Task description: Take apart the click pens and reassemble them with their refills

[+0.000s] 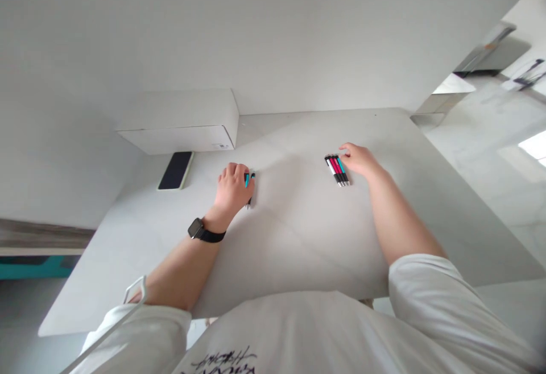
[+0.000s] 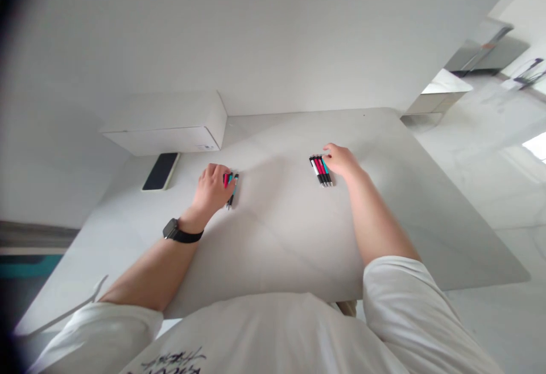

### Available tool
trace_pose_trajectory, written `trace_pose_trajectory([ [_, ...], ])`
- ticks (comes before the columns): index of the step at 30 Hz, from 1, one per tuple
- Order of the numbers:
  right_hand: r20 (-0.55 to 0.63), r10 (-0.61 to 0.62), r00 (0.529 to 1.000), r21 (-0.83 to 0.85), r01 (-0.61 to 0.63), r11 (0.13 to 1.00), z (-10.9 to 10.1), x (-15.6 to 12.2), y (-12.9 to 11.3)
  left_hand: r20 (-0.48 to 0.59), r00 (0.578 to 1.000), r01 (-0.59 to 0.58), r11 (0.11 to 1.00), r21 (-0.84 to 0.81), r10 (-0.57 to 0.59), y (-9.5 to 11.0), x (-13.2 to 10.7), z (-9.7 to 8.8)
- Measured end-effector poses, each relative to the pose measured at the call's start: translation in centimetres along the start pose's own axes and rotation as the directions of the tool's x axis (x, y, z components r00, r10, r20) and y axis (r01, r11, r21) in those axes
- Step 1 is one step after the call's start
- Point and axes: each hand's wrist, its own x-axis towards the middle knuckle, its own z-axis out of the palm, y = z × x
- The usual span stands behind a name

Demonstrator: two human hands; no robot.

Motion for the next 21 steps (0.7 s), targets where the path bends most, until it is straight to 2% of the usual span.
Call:
trace_pose_trajectory([
  [5, -0.035, -0.108, 0.993, 0.096, 0.111, 0.989, -0.6, -1.5, -3.4, 0.079, 0.997, -0.026, 0.989, 0.144, 0.015, 0.0, -0.4, 0.4],
  [8, -0.037, -0.194, 0.980, 0.144, 0.198, 0.970, -0.4, -2.8, -5.8, 0.074, 0.996, -0.053, 0.989, 0.136, 0.043, 0.0, -0.5, 0.8],
  [11, 0.020, -0.283, 0.959, 0.230, 0.271, 0.935, 0.7, -4.2, -8.2, 0.074, 0.993, -0.099, 0.992, 0.078, 0.093, 0.5, -0.6, 1.0],
  [13, 0.084, -0.346, 0.935, 0.291, 0.309, 0.906, 1.9, -5.2, -9.9, 0.113, 0.978, -0.178, 0.984, -0.005, 0.177, 1.3, -0.8, 0.8],
  [15, 0.129, -0.408, 0.904, 0.341, 0.346, 0.874, 3.3, -6.2, -11.4, 0.168, 0.936, -0.293, 0.950, -0.111, 0.309, 2.5, -1.1, 0.5],
  [17, 0.206, -0.489, 0.847, 0.392, 0.387, 0.835, 4.5, -7.1, -12.7, 0.192, 0.886, -0.388, 0.902, -0.187, 0.421, 3.6, -1.5, 0.3],
  [19, 0.295, -0.552, 0.780, 0.420, 0.413, 0.808, 5.2, -7.7, -13.6, 0.182, 0.870, -0.417, 0.881, -0.223, 0.458, 4.4, -1.8, 0.2],
  [21, 0.332, -0.571, 0.751, 0.402, 0.435, 0.806, 5.5, -7.9, -13.9, 0.158, 0.885, -0.397, 0.888, -0.233, 0.438, 4.6, -1.8, 0.3],
])
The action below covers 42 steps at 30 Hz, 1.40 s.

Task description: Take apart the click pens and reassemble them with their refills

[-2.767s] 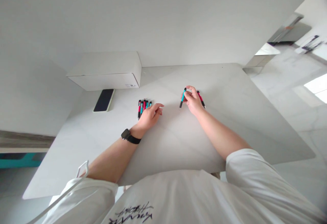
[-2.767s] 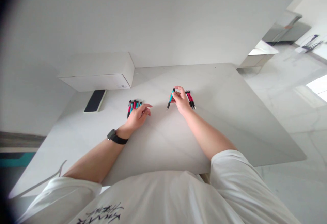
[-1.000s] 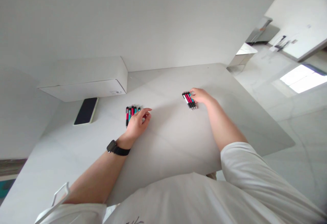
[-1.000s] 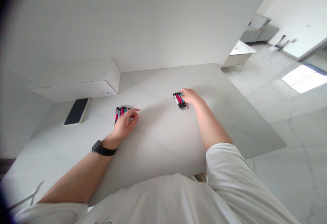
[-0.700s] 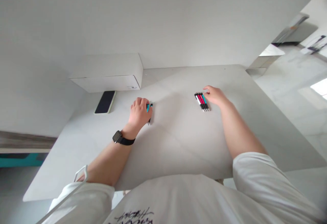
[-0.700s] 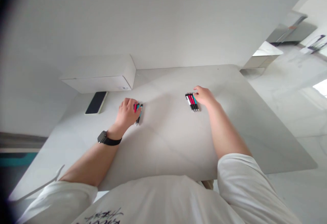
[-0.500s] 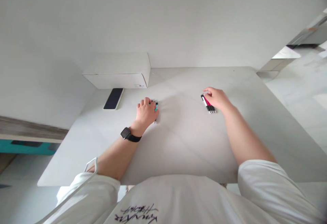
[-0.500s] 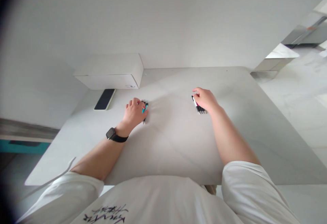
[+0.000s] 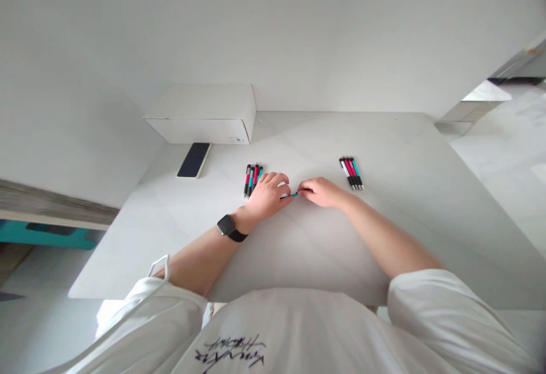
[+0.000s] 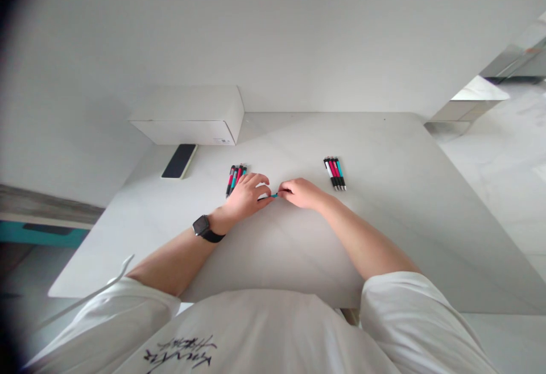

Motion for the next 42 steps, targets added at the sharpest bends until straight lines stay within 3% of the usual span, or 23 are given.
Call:
trace_pose_trajectory([
  [6, -0.141, 0.115, 0.983, 0.015, -0.114, 0.993, -1.3, 0.0, 1.1, -0.108, 0.987, 0.119, 0.992, -0.028, -0.121, -1.6, 0.0, 0.0],
  [14, -0.109, 0.129, 0.986, 0.082, -0.120, 0.989, -1.1, -0.1, 1.0, -0.115, 0.983, 0.136, 0.987, -0.082, -0.144, -2.1, -0.1, 0.6],
  [20, -0.129, 0.121, 0.984, 0.043, -0.116, 0.992, -0.9, -0.1, 1.2, -0.103, 0.980, 0.161, 0.980, -0.116, -0.173, -2.3, 0.2, 0.7],
  [24, -0.164, 0.083, 0.983, -0.009, -0.085, 0.996, -0.8, -0.1, 0.9, -0.116, 0.978, 0.154, 0.975, -0.159, -0.174, -2.5, 0.2, 0.6],
  [31, -0.301, -0.093, 0.949, -0.128, 0.056, 0.990, -0.5, -0.2, 0.7, -0.168, 0.967, 0.160, 0.971, -0.178, -0.190, -2.8, 0.2, 0.8],
  [42, -0.249, -0.128, 0.960, -0.186, 0.082, 0.979, 0.7, 0.2, 0.2, -0.146, 0.983, 0.097, 0.990, -0.103, -0.112, -2.1, 0.1, 0.8],
])
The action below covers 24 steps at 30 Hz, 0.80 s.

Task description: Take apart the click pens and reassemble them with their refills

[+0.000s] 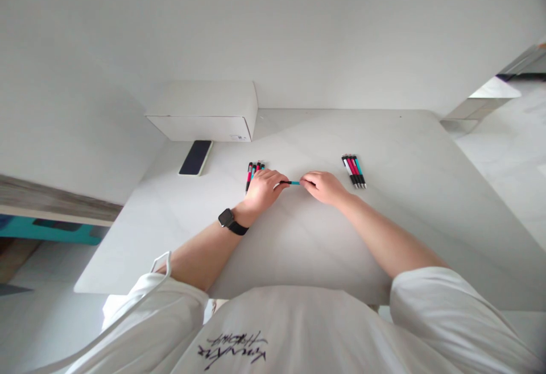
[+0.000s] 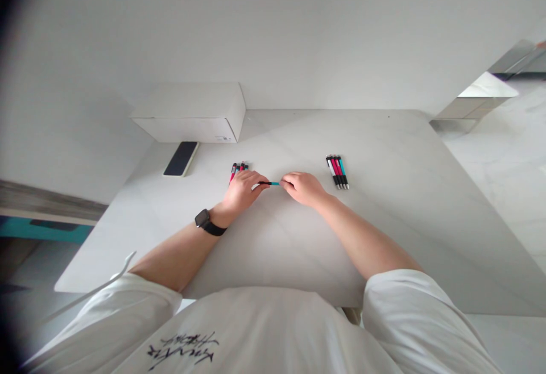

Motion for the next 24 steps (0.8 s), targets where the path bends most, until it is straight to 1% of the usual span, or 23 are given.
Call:
trace_pose_trajectory([
  [6, -0.035, -0.006, 0.999, 0.010, 0.006, 1.000, 0.29, -0.04, 0.02, 0.014, 1.000, -0.003, 1.000, -0.001, 0.003, 0.11, 0.03, -0.07],
  [11, 0.003, -0.002, 1.000, 0.012, 0.002, 1.000, 0.31, -0.11, -0.03, 0.018, 1.000, 0.000, 1.000, -0.007, 0.000, 0.11, 0.01, -0.05],
  [15, -0.043, 0.025, 0.999, -0.007, -0.025, 1.000, 0.49, -0.16, -0.01, 0.014, 1.000, -0.001, 1.000, -0.009, 0.001, 0.07, 0.00, 0.01],
  [17, -0.034, 0.017, 0.999, 0.006, -0.017, 1.000, 0.55, -0.14, 0.02, 0.013, 1.000, -0.002, 1.000, -0.010, 0.002, 0.04, 0.00, 0.04],
  [20, 0.010, 0.006, 1.000, -0.009, -0.006, 1.000, 0.57, -0.11, -0.01, 0.014, 1.000, -0.001, 1.000, -0.011, 0.001, 0.02, -0.01, 0.08],
  [24, -0.017, 0.025, 1.000, -0.033, -0.026, 0.999, 0.52, -0.19, -0.15, 0.018, 1.000, 0.006, 1.000, -0.004, -0.006, 0.05, -0.04, 0.11],
])
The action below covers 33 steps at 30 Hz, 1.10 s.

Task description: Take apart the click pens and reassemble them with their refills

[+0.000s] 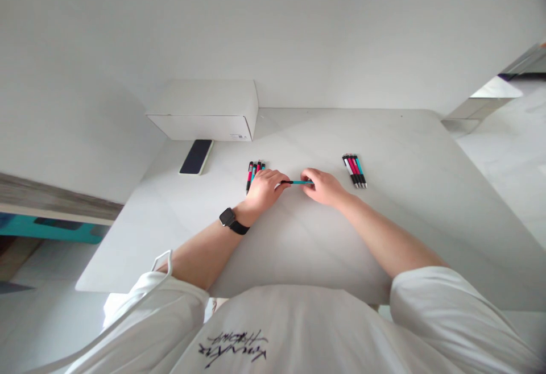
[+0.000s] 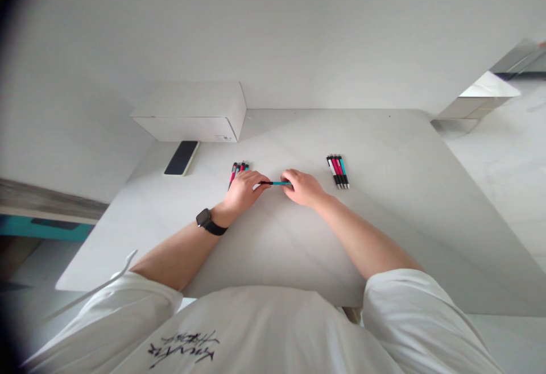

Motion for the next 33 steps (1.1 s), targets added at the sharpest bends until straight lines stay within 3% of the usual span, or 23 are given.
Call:
trace_pose_trajectory([
  [33, 0.032, -0.001, 0.999, 0.042, 0.000, 0.999, -0.15, -0.05, 0.62, 0.003, 1.000, 0.025, 0.999, -0.027, -0.025, -0.30, 0.01, 0.31],
])
